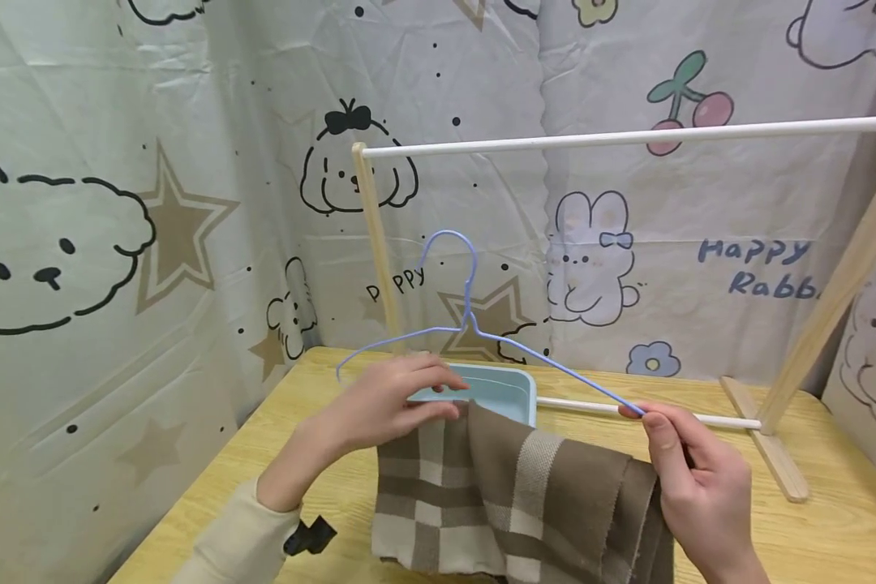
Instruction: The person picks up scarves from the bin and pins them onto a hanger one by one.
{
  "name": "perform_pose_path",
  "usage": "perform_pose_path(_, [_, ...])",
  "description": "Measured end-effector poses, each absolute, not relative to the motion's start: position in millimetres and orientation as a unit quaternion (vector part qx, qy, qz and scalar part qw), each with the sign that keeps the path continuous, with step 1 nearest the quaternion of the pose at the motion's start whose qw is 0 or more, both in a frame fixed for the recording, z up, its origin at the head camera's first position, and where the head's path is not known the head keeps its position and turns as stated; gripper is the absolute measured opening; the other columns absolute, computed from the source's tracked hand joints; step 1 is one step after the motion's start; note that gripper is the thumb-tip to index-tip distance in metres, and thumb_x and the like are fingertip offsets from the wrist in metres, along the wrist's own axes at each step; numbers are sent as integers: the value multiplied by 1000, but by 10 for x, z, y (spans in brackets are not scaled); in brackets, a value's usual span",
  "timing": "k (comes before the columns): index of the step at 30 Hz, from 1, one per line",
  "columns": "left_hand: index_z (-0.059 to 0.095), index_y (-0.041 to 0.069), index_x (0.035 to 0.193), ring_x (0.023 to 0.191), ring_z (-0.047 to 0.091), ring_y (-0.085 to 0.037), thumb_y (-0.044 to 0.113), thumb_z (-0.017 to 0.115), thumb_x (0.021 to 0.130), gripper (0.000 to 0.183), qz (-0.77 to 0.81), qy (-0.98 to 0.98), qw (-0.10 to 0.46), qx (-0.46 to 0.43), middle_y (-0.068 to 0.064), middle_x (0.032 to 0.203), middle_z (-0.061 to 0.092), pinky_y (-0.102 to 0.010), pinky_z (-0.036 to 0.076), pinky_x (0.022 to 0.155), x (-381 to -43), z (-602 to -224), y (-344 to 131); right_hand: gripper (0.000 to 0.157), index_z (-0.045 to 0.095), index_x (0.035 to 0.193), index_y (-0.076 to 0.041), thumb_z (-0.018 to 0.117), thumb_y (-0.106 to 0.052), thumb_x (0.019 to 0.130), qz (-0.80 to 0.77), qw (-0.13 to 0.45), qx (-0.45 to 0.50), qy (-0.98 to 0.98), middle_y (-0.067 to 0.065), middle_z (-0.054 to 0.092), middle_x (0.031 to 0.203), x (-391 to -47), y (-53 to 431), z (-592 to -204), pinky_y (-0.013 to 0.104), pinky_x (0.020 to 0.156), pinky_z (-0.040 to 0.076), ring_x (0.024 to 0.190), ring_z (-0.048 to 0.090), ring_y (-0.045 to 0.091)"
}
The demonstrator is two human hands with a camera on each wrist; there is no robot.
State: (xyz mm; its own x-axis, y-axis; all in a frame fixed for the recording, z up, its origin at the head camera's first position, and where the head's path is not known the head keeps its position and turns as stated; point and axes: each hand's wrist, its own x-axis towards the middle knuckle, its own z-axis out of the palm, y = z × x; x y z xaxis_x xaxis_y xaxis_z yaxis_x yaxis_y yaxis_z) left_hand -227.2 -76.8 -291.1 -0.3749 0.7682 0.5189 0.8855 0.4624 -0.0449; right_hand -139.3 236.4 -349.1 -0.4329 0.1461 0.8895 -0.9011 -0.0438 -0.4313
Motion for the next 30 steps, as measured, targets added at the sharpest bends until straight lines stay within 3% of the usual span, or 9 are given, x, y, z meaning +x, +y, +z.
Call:
perform_pose_path(3, [67, 21, 124, 110, 62, -8, 50, 73, 85, 49, -95, -808, 228, -535, 9, 118, 66, -28, 49, 95, -2257, -2987, -820, 20, 63, 101, 25, 45, 24, 91, 641, 410, 339, -553, 0, 43, 60, -1390, 2372, -3492, 18, 48, 27, 53, 36, 6])
perform_pose_path(8, [59, 24, 135, 122, 56, -11, 62, 67, 84, 65, -8, -764, 315, -563, 7, 131, 61, -32, 43, 105, -2169, -3103, -619, 22, 64, 101, 23, 45, 24, 91, 647, 405, 333, -554, 0, 44, 60, -1397, 2280, -3495, 21, 48, 27, 52, 35, 7])
perform_pose_path(11, [63, 27, 130, 110, 61, -7, 58, 64, 89, 51, 25, -739, 366, -565, 13, 122, 65, -29, 46, 97, -2113, -3136, -444, 22, 65, 101, 21, 46, 24, 91, 643, 405, 326, -563, 1, 46, 61, -1399, 2194, -3495, 22, 48, 27, 53, 36, 7])
perform_pose_path(16, [75, 29, 98, 82, 66, 4, 39, 67, 95, 14, -58, -735, 406, -539, 20, 89, 70, -16, 49, 73, -2103, -3126, -303, 25, 68, 100, 16, 47, 25, 90, 604, 416, 293, -614, -3, 54, 69, -1367, 2128, -3515, 19, 50, 32, 57, 40, 5])
perform_pose_path(19, [75, 27, 88, 75, 66, 6, 38, 71, 91, 12, -128, -752, 395, -512, 19, 81, 71, -14, 49, 65, -2113, -3079, -288, 26, 69, 99, 12, 49, 24, 90, 549, 428, 259, -670, -8, 66, 81, -1330, 2116, -3533, 18, 51, 33, 59, 41, 3])
perform_pose_path(22, [75, 26, 91, 74, 65, 5, 39, 71, 91, 14, -140, -776, 366, -495, 17, 83, 71, -16, 49, 63, -2091, -3039, -255, 25, 69, 100, 12, 50, 24, 89, 519, 438, 246, -692, -12, 67, 83, -1322, 2095, -3534, 17, 49, 31, 59, 40, 1])
perform_pose_path(27, [72, 29, 113, 88, 63, 1, 53, 67, 90, 34, -61, -787, 293, -539, 18, 100, 68, -19, 46, 74, -1994, -3061, -151, 24, 69, 100, 12, 51, 23, 89, 526, 440, 261, -679, -6, 47, 64, -1355, 2046, -3546, 22, 42, 23, 53, 33, 2])
perform_pose_path(30, [72, 32, 111, 88, 63, 3, 55, 64, 90, 32, -33, -773, 299, -558, 20, 99, 67, -18, 44, 70, -1958, -3114, -85, 22, 69, 99, 12, 51, 23, 89, 527, 441, 262, -677, -5, 44, 63, -1370, 2023, -3554, 22, 43, 25, 53, 34, 2])
